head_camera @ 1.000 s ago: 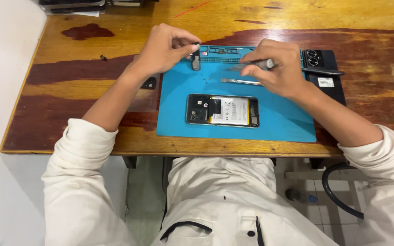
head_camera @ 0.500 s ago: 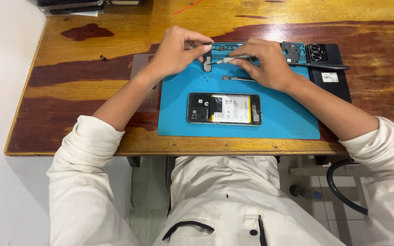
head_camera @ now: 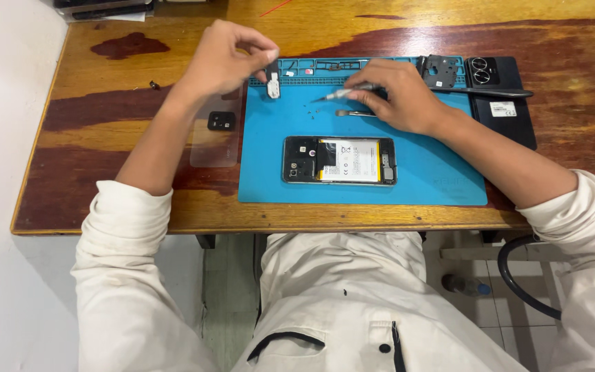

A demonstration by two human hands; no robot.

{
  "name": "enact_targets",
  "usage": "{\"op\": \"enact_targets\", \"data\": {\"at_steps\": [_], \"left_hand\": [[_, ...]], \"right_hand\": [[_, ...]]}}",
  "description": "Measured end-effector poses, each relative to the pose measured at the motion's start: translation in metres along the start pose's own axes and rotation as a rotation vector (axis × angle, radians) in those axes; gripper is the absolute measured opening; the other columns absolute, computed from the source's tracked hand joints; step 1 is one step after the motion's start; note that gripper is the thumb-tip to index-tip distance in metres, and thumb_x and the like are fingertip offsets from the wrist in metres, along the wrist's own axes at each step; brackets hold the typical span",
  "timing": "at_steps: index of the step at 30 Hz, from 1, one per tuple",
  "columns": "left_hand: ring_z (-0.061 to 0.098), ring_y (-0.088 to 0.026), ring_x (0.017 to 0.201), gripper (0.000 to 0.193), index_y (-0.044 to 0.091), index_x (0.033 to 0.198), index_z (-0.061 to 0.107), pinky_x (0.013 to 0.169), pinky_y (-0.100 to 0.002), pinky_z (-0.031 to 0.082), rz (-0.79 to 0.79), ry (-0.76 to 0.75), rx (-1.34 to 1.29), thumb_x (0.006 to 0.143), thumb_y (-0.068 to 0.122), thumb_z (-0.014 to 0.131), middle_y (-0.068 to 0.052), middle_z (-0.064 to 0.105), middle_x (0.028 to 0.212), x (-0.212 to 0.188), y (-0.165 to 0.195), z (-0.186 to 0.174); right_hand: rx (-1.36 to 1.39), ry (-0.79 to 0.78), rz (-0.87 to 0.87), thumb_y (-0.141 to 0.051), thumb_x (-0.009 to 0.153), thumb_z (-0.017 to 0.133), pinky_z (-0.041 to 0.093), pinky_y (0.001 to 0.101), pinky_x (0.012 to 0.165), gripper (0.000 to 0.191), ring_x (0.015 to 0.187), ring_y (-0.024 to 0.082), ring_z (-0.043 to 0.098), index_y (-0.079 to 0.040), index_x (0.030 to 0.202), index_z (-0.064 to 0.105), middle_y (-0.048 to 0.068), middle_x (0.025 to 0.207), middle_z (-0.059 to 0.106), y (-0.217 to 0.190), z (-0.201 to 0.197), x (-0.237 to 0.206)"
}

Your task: The person removes the back cover of a smartphone, disconnects the battery, and uses a screwdriver to remove screws from the camera module. They then detach the camera module and place it on the work mat.

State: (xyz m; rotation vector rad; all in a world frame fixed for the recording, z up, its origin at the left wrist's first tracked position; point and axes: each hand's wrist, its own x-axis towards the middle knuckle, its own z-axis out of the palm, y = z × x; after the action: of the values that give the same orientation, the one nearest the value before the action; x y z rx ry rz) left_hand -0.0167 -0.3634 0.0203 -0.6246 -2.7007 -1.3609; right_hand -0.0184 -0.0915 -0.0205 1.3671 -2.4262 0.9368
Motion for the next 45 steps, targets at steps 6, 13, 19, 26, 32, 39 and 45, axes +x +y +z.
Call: {"op": "enact_targets", "data": {"at_steps": [6,13,19,26,32,39,45], "left_hand": [[0.076,-0.011,0.076,0.019,-0.002,0.11,0.075,0.061,-0.023,0.058,0.041,0.018,-0.165,0.098,0.013,0.074,-0.008,0.076,0.095,0.004,0.0,0.028],[0.077,-0.013,0.077,0.019,-0.003,0.111,0.075,0.062,-0.024,0.06,0.168,0.04,-0.121,0.099,0.012,0.074,-0.01,0.077,0.095,0.007,0.002,0.046],[0.078,-0.014,0.078,0.018,-0.004,0.111,0.075,0.064,-0.024,0.062,0.23,0.039,-0.119,0.101,0.01,0.073,-0.011,0.078,0.096,0.01,-0.007,0.048],[0.076,-0.014,0.077,0.017,-0.005,0.113,0.075,0.066,-0.024,0.064,0.295,0.083,-0.131,0.102,0.008,0.073,-0.012,0.077,0.098,0.011,-0.014,0.046],[0.073,-0.009,0.07,0.016,0.001,0.111,0.079,0.059,-0.024,0.057,0.097,0.045,0.033,0.104,0.013,0.071,-0.009,0.078,0.09,0.009,-0.016,0.015],[0.068,-0.024,0.079,0.028,0.009,0.11,0.08,0.071,-0.034,0.056,0.372,-0.007,0.393,0.085,0.019,0.087,-0.012,0.071,0.099,-0.008,-0.013,0.018],[0.068,-0.029,0.084,0.019,0.01,0.104,0.082,0.074,-0.04,0.054,0.412,-0.129,0.375,0.086,0.015,0.087,-0.012,0.071,0.094,-0.01,-0.007,0.03]], "right_hand": [[0.009,0.093,-0.033,-0.01,0.103,0.073,0.058,0.0349,0.076,0.016,0.088,0.025,0.07,-0.002,0.116,0.07,0.014,0.104,0.07,0.001,-0.002,-0.001],[-0.025,0.068,-0.06,-0.008,0.101,0.073,0.057,0.0365,0.075,0.015,0.089,0.029,0.07,-0.002,0.114,0.07,0.014,0.105,0.07,0.004,0.0,-0.001],[-0.011,0.033,-0.003,-0.009,0.101,0.073,0.058,0.0369,0.074,0.016,0.089,0.03,0.072,-0.002,0.115,0.07,0.016,0.105,0.07,0.004,0.001,-0.003],[-0.008,0.003,-0.023,-0.009,0.101,0.073,0.058,0.0374,0.076,0.015,0.091,0.031,0.072,0.0,0.114,0.071,0.017,0.106,0.071,0.002,0.003,-0.001],[-0.014,-0.011,-0.031,-0.009,0.101,0.073,0.057,0.038,0.075,0.015,0.089,0.031,0.071,-0.001,0.114,0.072,0.016,0.106,0.071,0.002,0.001,-0.002],[-0.049,0.028,-0.067,-0.007,0.098,0.076,0.057,0.0379,0.076,0.016,0.091,0.03,0.07,-0.002,0.112,0.072,0.015,0.105,0.07,0.004,-0.002,-0.006],[-0.085,0.099,-0.043,-0.009,0.1,0.079,0.058,0.0342,0.07,0.016,0.088,0.026,0.072,-0.004,0.114,0.074,0.013,0.104,0.071,0.011,-0.01,-0.012]]}}
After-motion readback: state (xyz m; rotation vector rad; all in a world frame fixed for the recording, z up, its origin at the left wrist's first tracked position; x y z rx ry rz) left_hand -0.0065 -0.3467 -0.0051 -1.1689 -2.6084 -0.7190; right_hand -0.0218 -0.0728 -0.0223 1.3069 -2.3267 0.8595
